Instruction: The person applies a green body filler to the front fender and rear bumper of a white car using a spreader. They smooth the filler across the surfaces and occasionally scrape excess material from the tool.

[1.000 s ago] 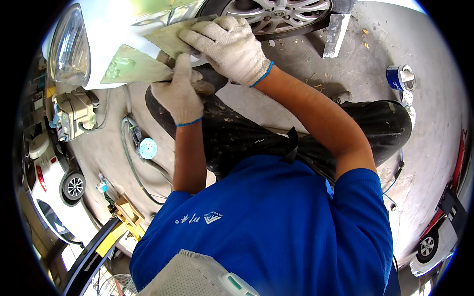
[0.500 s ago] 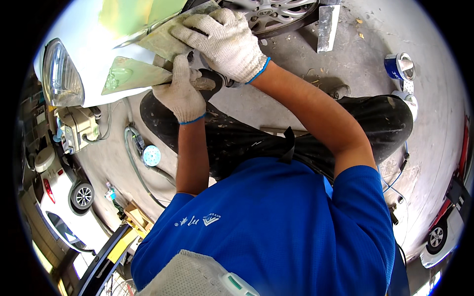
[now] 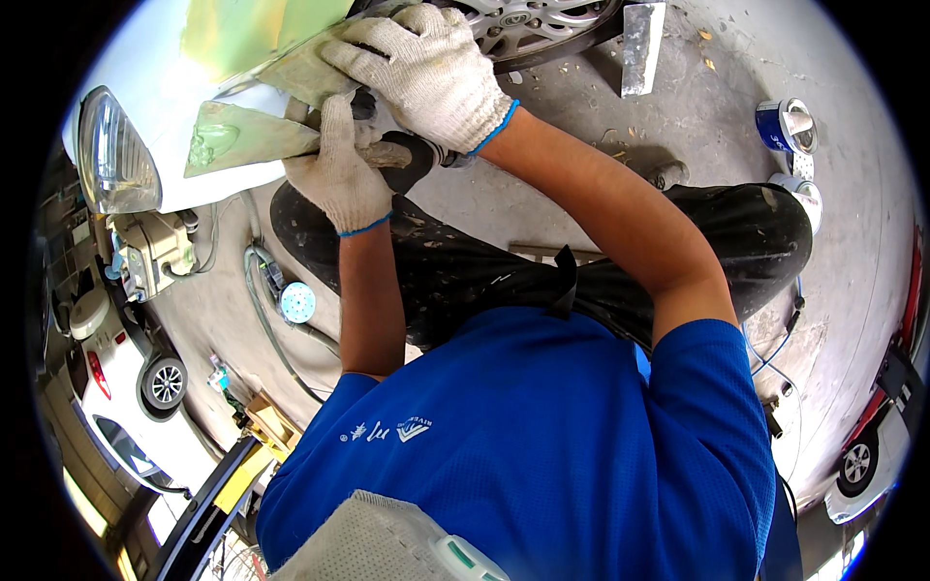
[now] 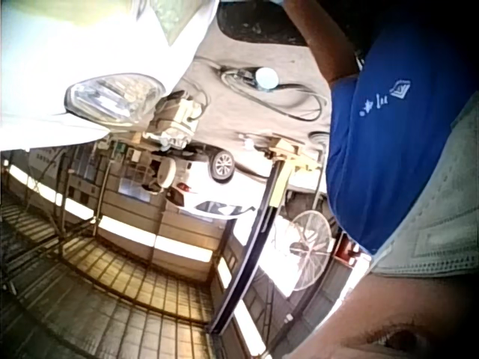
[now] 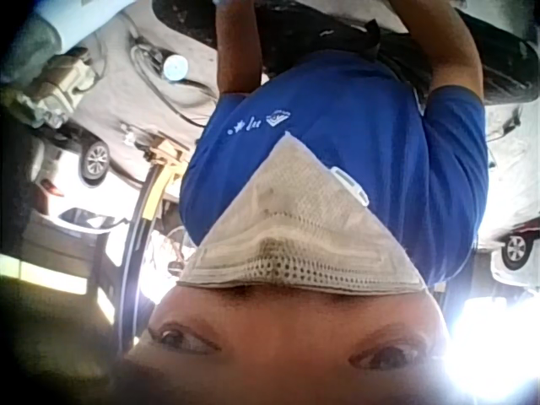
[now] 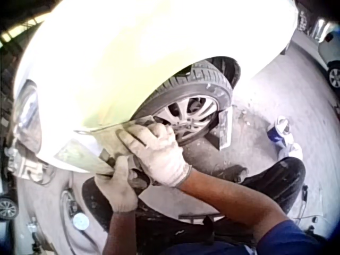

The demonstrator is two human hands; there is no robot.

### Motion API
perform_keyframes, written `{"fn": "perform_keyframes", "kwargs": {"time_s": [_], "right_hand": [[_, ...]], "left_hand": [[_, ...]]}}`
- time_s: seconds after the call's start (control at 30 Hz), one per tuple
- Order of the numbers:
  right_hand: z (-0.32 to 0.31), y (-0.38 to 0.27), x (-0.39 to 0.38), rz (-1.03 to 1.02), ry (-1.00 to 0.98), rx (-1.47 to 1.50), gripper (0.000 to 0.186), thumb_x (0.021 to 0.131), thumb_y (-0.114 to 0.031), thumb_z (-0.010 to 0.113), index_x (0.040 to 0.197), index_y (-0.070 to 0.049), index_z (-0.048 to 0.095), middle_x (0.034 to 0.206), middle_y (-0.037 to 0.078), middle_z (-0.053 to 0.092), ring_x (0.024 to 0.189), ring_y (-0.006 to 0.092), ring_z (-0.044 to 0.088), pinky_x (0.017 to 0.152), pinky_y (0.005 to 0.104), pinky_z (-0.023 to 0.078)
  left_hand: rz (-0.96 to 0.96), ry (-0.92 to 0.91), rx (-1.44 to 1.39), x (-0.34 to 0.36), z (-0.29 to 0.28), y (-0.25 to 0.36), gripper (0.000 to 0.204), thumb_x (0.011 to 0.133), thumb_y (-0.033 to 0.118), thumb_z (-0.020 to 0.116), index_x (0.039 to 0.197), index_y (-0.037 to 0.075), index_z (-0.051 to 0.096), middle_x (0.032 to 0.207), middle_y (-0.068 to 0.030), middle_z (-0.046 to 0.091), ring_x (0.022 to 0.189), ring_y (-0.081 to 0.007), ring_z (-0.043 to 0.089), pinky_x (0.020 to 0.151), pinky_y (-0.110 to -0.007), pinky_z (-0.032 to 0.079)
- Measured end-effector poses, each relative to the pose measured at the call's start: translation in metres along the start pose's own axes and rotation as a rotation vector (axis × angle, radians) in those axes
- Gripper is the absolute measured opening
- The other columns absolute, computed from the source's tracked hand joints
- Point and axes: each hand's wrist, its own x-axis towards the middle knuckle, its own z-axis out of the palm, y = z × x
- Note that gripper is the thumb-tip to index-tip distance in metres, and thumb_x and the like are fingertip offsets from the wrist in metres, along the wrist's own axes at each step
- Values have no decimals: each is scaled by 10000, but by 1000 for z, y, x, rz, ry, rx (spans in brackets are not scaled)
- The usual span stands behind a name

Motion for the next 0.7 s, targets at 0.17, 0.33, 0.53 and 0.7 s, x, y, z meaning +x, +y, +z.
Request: {"fn": "perform_keyframes", "kwargs": {"time_s": [0.17,0.33,0.53,0.7], "right_hand": [[0,1,-1,21,-6,-17,482,769,-138,668,1239,-246,654,1129,-10,631,943,273,583,835,434,483],[1,0,-2,38,-14,-32,475,769,-136,667,1233,-241,657,1131,-7,632,946,275,582,838,432,483],[0,2,-4,62,-22,-52,467,769,-134,667,1225,-235,661,1134,-4,632,949,278,581,841,430,483],[0,0,-5,82,-29,-67,460,769,-132,666,1219,-230,664,1136,-2,633,952,281,580,843,428,484]], "left_hand": [[-60,-50,43,-1,-1,6,338,884,40,691,1188,-57,580,909,-76,651,607,-80,549,512,-219,449],[-39,-64,37,0,-3,5,336,886,31,687,1190,-63,582,907,-70,654,608,-70,546,511,-213,441],[-19,-39,2,3,-2,1,284,859,42,721,1097,-75,619,837,-67,660,581,-74,566,497,-219,473],[-43,-99,87,2,-3,6,377,907,12,648,1262,-78,557,962,-75,664,639,-52,526,534,-184,409]]}}
